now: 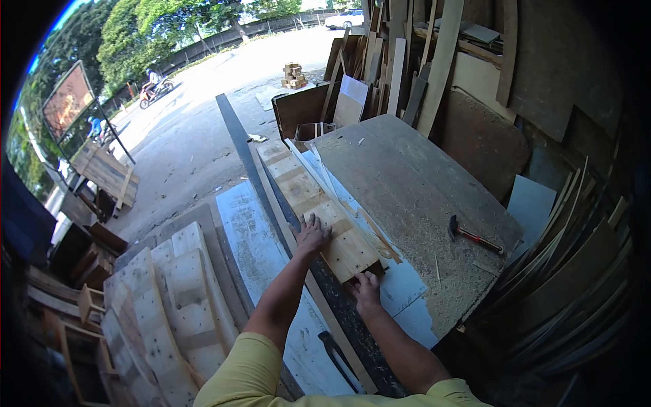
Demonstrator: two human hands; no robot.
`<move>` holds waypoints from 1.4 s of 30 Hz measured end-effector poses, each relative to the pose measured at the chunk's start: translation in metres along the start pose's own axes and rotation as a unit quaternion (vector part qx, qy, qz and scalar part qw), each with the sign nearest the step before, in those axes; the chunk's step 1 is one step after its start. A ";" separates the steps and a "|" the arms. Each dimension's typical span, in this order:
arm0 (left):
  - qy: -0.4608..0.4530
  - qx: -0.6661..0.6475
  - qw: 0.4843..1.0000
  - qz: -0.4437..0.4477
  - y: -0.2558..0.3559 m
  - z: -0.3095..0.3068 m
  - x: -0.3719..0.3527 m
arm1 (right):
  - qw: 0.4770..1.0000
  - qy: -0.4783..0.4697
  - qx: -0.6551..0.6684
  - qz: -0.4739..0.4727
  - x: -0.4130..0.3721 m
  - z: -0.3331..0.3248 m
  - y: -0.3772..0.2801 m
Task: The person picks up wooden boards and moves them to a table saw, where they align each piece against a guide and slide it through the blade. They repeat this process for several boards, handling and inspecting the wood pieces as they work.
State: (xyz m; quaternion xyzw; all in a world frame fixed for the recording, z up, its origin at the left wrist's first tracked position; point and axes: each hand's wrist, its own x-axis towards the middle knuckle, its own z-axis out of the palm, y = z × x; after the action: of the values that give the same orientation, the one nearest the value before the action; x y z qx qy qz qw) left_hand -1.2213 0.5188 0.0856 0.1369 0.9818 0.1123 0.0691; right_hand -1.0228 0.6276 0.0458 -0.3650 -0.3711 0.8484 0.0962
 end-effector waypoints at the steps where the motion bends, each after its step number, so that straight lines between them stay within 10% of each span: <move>1: 0.029 -0.027 0.999 -0.002 -0.004 -0.002 -0.004 | 1.000 -0.005 -0.001 0.002 0.002 0.003 -0.001; 6: 0.174 -0.116 0.959 -0.192 -0.027 -0.012 -0.056 | 0.991 -0.080 0.033 0.100 -0.002 0.028 -0.055; 8: 0.033 -0.180 0.959 -0.214 -0.037 -0.011 -0.080 | 0.985 -0.107 0.004 0.134 0.011 0.028 -0.055; 20: 0.014 -0.180 0.961 -0.210 -0.046 0.033 -0.119 | 0.978 -0.105 -0.126 -0.128 -0.074 -0.056 -0.081; 26: -0.008 -0.139 0.972 -0.188 -0.017 -0.005 -0.152 | 0.896 -0.136 -0.289 -0.308 -0.168 -0.144 -0.128; 32: 0.200 -0.064 0.936 0.282 0.075 -0.098 -0.172 | 0.824 -0.075 -0.471 -0.306 -0.288 -0.232 -0.235; 36: 0.048 -0.042 0.841 0.537 0.162 -0.156 -0.207 | 0.679 0.064 -0.574 -0.454 -0.330 -0.349 -0.295; 39: -0.027 -0.173 0.798 0.577 0.203 -0.157 -0.227 | 0.644 0.067 -0.505 -0.571 -0.357 -0.418 -0.365; 41: 0.006 -0.246 0.777 0.579 0.227 -0.172 -0.247 | 0.472 0.305 -0.488 -0.667 -0.395 -0.333 -0.388; 42: 0.017 -0.285 0.768 0.573 0.239 -0.178 -0.260 | 0.471 0.297 -0.488 -0.673 -0.397 -0.314 -0.379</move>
State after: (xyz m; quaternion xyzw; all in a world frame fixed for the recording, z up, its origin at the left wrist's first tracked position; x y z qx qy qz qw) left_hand -0.9421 0.6330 0.3423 0.6459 0.6449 0.4084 0.0117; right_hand -0.5628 0.8986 0.3853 -0.2211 -0.8054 0.0452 0.5480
